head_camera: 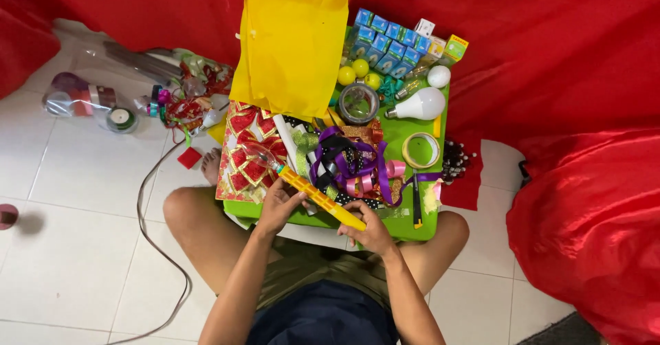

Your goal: A person sitting on the floor is seen filling a yellow tube with powder from a small container and then sealing the tube with tape, surrounded by various craft supplies.

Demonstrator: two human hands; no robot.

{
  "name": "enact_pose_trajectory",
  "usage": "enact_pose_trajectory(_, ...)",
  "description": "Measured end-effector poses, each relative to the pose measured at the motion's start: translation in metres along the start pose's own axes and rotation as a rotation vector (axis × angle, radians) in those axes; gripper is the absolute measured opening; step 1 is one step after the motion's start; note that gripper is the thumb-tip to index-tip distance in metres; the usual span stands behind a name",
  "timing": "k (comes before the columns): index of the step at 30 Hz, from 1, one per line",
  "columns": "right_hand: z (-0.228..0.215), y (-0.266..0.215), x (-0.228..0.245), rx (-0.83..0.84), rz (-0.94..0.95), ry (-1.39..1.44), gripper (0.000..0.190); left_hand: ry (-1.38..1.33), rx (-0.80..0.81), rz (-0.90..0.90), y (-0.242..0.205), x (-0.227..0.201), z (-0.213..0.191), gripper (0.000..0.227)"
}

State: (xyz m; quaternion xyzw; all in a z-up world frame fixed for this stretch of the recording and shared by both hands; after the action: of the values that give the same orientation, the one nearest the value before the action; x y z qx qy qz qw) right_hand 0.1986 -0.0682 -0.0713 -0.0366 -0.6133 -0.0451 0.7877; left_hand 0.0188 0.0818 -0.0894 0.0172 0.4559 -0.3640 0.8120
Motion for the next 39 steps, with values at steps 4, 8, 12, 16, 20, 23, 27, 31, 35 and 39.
enact_pose_trajectory(4, -0.005, -0.002, -0.004, -0.021, 0.0, 0.048, 0.041, 0.025, 0.017, 0.006, 0.001, -0.001, 0.001, 0.039)
enact_pose_trajectory(8, -0.002, -0.004, 0.003, -0.023, -0.036, 0.041, 0.031, 0.077, 0.038, 0.016, -0.006, -0.012, 0.009, 0.041)
enact_pose_trajectory(12, 0.004, 0.0, 0.018, -0.022, -0.093, -0.021, 0.021, 0.063, 0.067, 0.0, -0.007, -0.005, 0.001, 0.046)
enact_pose_trajectory(16, 0.001, -0.006, 0.013, -0.033, -0.113, -0.029, 0.028, 0.07, 0.081, -0.012, -0.01, -0.001, 0.006, 0.049)
enact_pose_trajectory(20, 0.002, -0.011, 0.01, -0.051, -0.143, -0.018, 0.026, 0.154, 0.148, -0.019, -0.024, -0.015, 0.04, 0.049)
enact_pose_trajectory(23, 0.016, -0.009, 0.024, -0.024, -0.16, -0.066, 0.025, 0.168, 0.177, 0.024, -0.032, -0.019, 0.058, 0.045)
enact_pose_trajectory(27, 0.039, 0.003, 0.054, 0.033, -0.174, -0.186, 0.027, 0.114, 0.171, 0.101, -0.038, -0.028, 0.059, 0.039)
enact_pose_trajectory(31, 0.047, 0.027, 0.096, 0.051, -0.193, -0.272, 0.039, 0.071, 0.14, 0.099, -0.039, -0.035, 0.042, 0.039)
enact_pose_trajectory(35, 0.037, 0.058, 0.124, 0.025, -0.287, -0.723, 0.027, 0.034, 0.056, 0.103, -0.043, -0.035, 0.021, 0.036)
enact_pose_trajectory(39, 0.047, 0.09, 0.136, 0.04, -0.446, -0.905, 0.02, -0.011, -0.008, 0.08, -0.048, -0.031, 0.007, 0.035)
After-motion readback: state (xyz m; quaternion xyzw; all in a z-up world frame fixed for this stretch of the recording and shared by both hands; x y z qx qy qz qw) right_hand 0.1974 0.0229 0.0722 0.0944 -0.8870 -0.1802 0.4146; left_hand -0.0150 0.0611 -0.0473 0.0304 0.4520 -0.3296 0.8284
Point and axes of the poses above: each hand's wrist, its own y-axis towards the middle knuckle, its own z-axis out of the palm, x = y × z, the point moved 7 cm from there along y, towards the middle knuckle, and after that the axes turned 14 degrees about -z, right-handed, at the moved point
